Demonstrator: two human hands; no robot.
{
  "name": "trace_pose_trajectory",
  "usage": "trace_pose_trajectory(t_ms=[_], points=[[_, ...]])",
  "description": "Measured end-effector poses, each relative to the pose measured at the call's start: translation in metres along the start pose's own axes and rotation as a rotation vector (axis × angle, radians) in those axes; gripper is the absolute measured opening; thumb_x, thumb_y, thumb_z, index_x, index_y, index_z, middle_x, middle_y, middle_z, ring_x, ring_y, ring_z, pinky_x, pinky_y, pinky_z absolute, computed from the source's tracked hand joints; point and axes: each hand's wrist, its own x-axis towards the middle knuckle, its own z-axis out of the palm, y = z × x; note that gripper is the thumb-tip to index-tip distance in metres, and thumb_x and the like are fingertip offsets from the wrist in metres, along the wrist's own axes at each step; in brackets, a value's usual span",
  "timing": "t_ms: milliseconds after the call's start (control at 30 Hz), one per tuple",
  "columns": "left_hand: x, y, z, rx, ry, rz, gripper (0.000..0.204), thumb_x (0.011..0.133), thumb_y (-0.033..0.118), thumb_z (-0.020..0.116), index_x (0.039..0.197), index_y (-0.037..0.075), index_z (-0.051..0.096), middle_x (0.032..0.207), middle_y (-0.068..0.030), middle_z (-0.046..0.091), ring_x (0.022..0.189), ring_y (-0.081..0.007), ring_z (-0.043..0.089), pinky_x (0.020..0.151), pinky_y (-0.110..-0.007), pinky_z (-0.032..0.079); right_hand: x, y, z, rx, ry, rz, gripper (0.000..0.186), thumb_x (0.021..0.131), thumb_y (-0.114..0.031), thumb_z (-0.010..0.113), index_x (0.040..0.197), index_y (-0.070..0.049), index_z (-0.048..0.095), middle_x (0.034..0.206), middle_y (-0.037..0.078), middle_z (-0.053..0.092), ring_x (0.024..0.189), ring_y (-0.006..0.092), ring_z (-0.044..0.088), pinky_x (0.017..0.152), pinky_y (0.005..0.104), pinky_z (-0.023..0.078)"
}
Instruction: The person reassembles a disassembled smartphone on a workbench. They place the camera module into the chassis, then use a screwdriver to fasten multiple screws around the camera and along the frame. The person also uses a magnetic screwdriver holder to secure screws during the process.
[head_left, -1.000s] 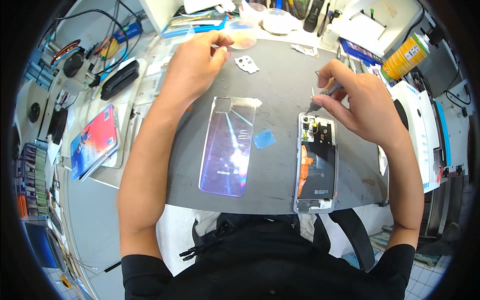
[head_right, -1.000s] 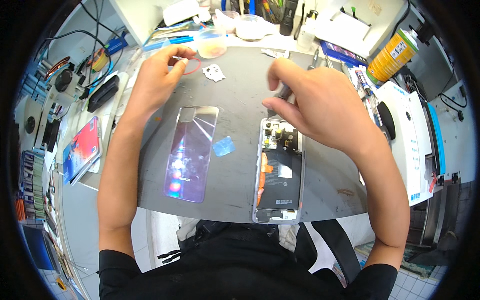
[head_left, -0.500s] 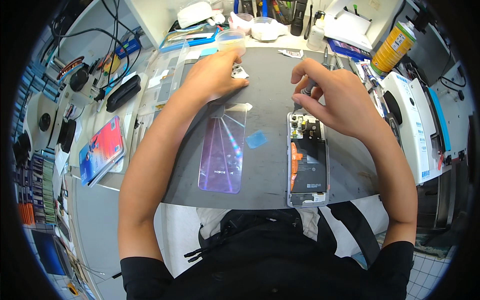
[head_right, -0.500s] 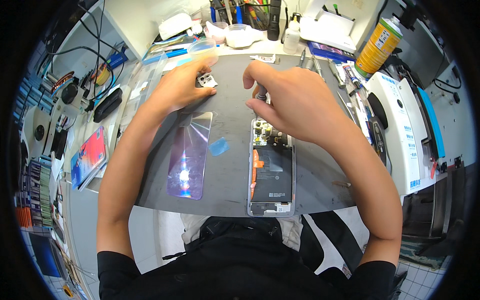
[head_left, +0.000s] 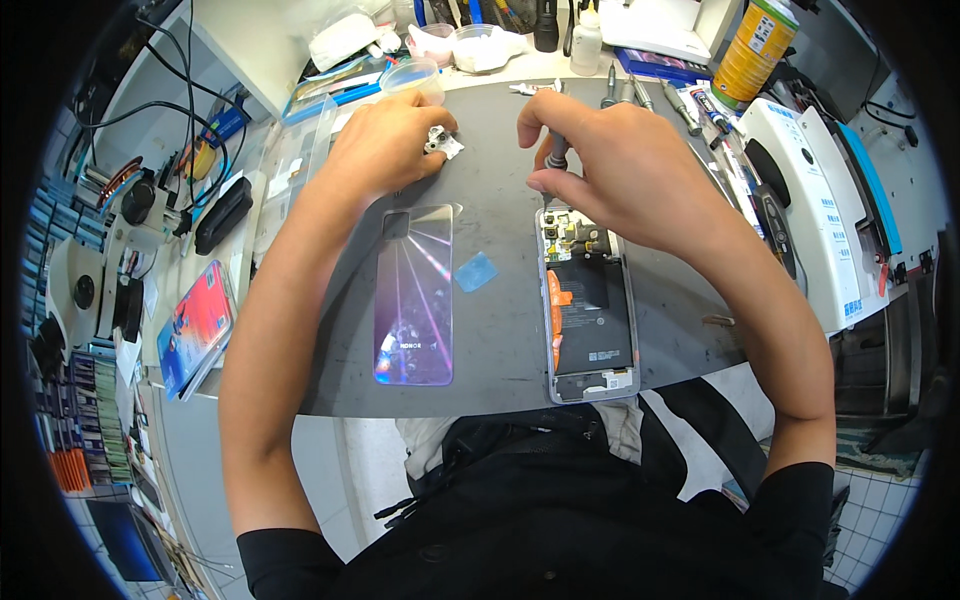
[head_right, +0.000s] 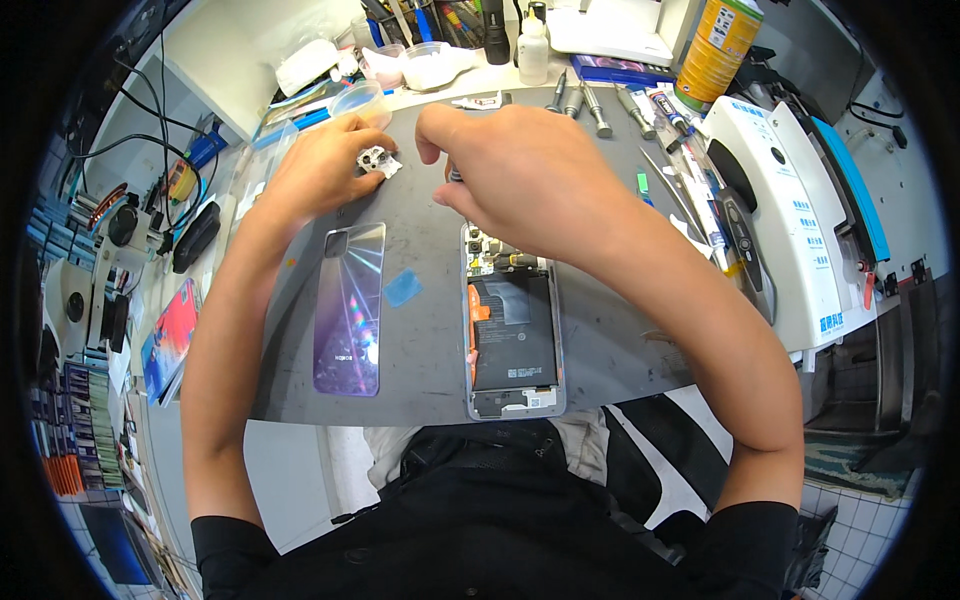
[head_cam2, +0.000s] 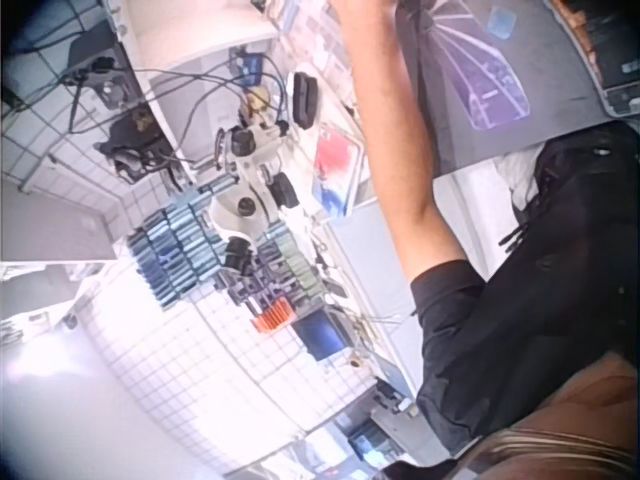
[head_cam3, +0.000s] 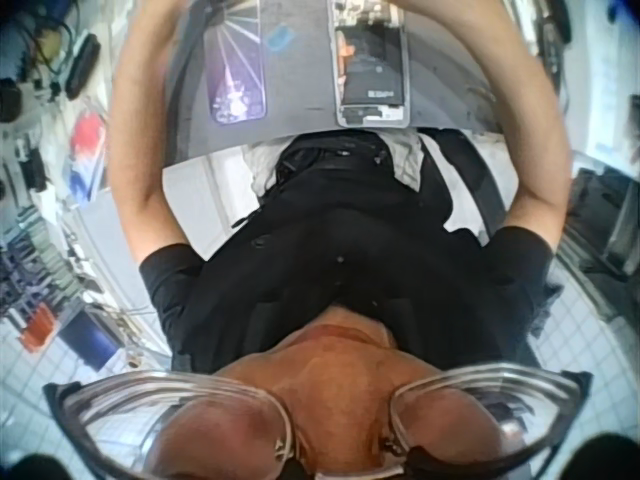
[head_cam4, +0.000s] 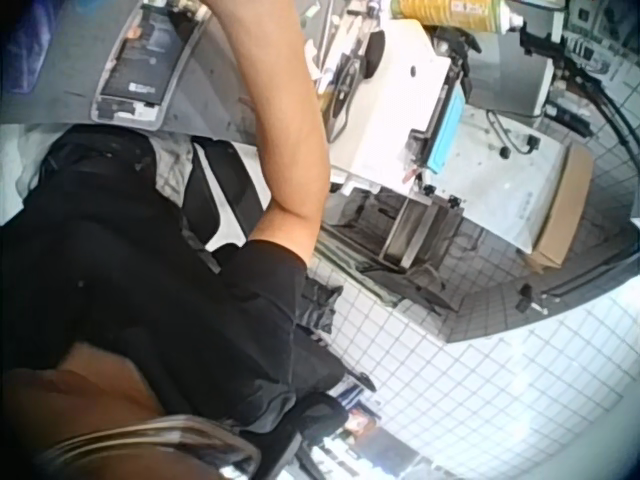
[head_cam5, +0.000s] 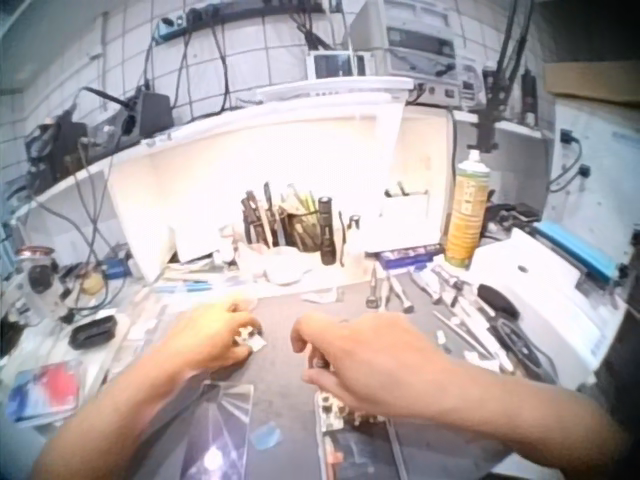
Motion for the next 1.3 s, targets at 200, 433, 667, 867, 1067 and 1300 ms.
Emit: trace_pose_trajectory(t_ms=[200, 433, 667, 867, 1067, 1300], points=[[0.004, -0.001, -0.017, -0.144, -0.008, -0.043, 0.015, 0.082, 0.007, 0.076, 0.096, 0.012, 0.073, 0.104, -0.0039, 0.068, 0.090, -0.0230, 0.068, 0.080, -0.035, 0.054, -0.003, 0.005, -0.006, 0.089, 0.229, 0.028, 0.033, 0.096, -0.015, 0.066, 0.127, -0.013, 0.057, 0.079, 0.003, 0.070, 0.069, 0.0149, 0.067, 0.061, 0.0316, 0.048], [-0.010, 0.047, -0.047, -0.435, 0.453, 0.191, 0.016, 0.079, 0.000, 0.079, 0.090, 0.011, 0.074, 0.100, 0.0000, 0.071, 0.086, -0.0170, 0.071, 0.075, -0.030, 0.056, -0.020, 0.006, -0.018, 0.326, 0.248, 0.005, 0.028, 0.096, -0.005, 0.055, 0.123, -0.009, 0.060, 0.081, -0.001, 0.062, 0.058, 0.0028, 0.045, 0.053, 0.0213, 0.037], [-0.021, 0.072, -0.028, -0.493, 0.594, 0.383, 0.020, 0.072, -0.001, 0.082, 0.086, 0.012, 0.075, 0.094, 0.0007, 0.071, 0.076, -0.0136, 0.070, 0.059, -0.026, 0.055, -0.031, 0.012, -0.007, 0.370, 0.089, -0.137, 0.046, 0.074, -0.007, 0.082, 0.116, -0.009, 0.064, 0.132, 0.004, 0.064, 0.056, 0.0039, 0.040, 0.049, 0.0195, 0.036], [-0.021, 0.077, -0.022, -0.562, 0.593, 0.393, 0.024, 0.070, -0.005, 0.082, 0.088, 0.010, 0.075, 0.097, -0.0045, 0.071, 0.080, -0.0158, 0.071, 0.060, -0.027, 0.056, -0.032, 0.013, -0.007, 0.358, 0.089, -0.077, 0.055, 0.071, -0.011, 0.089, 0.118, -0.009, 0.063, 0.125, 0.001, 0.067, 0.056, 0.0050, 0.039, 0.049, 0.0205, 0.036], [-0.025, 0.075, -0.022, -0.540, 0.550, 0.396, 0.028, 0.069, -0.011, 0.080, 0.091, 0.007, 0.075, 0.104, -0.0104, 0.070, 0.087, -0.0188, 0.070, 0.064, -0.028, 0.056, -0.032, 0.005, -0.002, 0.290, 0.187, -0.132, 0.059, 0.069, -0.010, 0.090, 0.121, -0.009, 0.062, 0.118, -0.001, 0.067, 0.055, 0.0070, 0.040, 0.050, 0.0219, 0.037], [-0.024, 0.076, -0.018, -0.499, 0.601, 0.362, 0.026, 0.070, -0.003, 0.082, 0.090, 0.011, 0.074, 0.100, -0.0037, 0.071, 0.081, -0.0175, 0.069, 0.063, -0.029, 0.054, -0.030, 0.004, 0.001, 0.281, 0.211, -0.118, 0.059, 0.069, -0.009, 0.090, 0.121, -0.009, 0.063, 0.112, -0.002, 0.067, 0.055, 0.0064, 0.039, 0.050, 0.0216, 0.036]])
